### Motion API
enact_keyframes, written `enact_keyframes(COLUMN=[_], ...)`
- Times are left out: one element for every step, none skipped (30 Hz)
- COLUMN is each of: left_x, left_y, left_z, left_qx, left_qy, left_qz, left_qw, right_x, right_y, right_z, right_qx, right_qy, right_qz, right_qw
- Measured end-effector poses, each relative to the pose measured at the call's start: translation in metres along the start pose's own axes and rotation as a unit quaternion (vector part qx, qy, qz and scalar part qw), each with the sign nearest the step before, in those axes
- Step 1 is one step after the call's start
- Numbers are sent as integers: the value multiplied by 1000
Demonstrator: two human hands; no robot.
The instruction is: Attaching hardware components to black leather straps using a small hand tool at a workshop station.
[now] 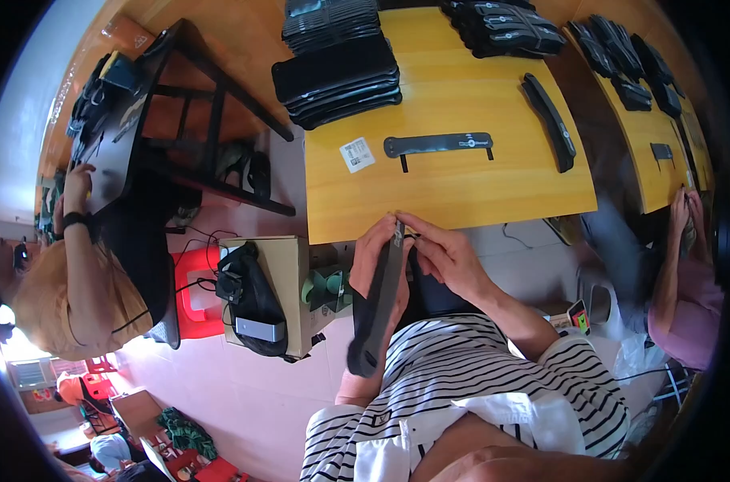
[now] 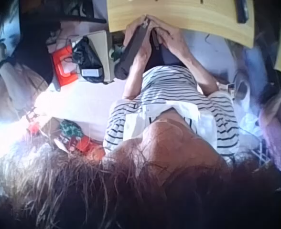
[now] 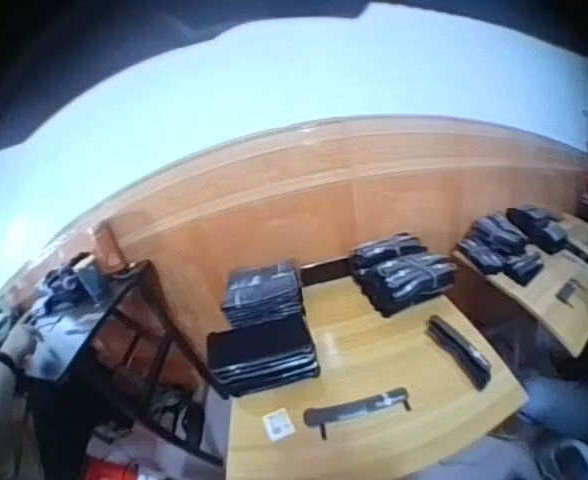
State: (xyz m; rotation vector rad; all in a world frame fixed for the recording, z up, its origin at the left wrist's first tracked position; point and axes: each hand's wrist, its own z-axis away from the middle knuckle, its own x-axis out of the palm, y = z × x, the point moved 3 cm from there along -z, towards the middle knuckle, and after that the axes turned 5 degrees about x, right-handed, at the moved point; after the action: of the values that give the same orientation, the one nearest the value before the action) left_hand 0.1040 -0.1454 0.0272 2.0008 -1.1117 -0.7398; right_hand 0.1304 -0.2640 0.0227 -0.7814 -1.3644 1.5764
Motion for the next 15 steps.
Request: enact_keyframes(left_x=[-1,-2,-2,-2,-2,-3,-4,-5,-6,-6,-6,-5,-6,-7,-6], left_y=[-1,-2,-1,-1,1,3,6,6,4,1,-1,-2,-2,-1,1], left_z=[0,0,0,-1,-3,-4,-5,-4,-3,-1,0,-1,-3,-5,-6], left_qx=[0,34,69,70,82,95,99,99,79,59,36,36,37,38,58], left_qy=[-3,-10,-17,-22,-32,-43,-48,-50,-47,-45,-29,-31,-19,-6,-4], left_qz=[1,-14,-29,-26,-44,-62,-80,-78,-55,-32,12,15,10,6,-19], left_qw=[1000,999,997,997,995,993,991,991,994,997,999,999,999,999,998], right_x=[0,1,3,5,6,6,5,2,1,-1,-2,-1,-1,0,2], right_y=[-2,-4,-4,-2,1,4,8,5,0,-1,-1,-1,-5,-5,-3], right_z=[1,2,3,4,3,2,-1,-3,-4,-5,-7,-8,-7,-6,-5], right_qx=[0,45,88,87,47,7,6,-89,-182,-181,-146,-111,-111,-46,18], right_qy=[2,-22,-45,-40,-13,15,18,38,57,60,31,1,2,-13,-29], right_qz=[-2,-73,-144,-146,-107,-67,-68,27,122,123,82,41,41,-25,-90], right_qw=[1000,996,985,985,993,998,997,995,974,974,985,993,993,999,995])
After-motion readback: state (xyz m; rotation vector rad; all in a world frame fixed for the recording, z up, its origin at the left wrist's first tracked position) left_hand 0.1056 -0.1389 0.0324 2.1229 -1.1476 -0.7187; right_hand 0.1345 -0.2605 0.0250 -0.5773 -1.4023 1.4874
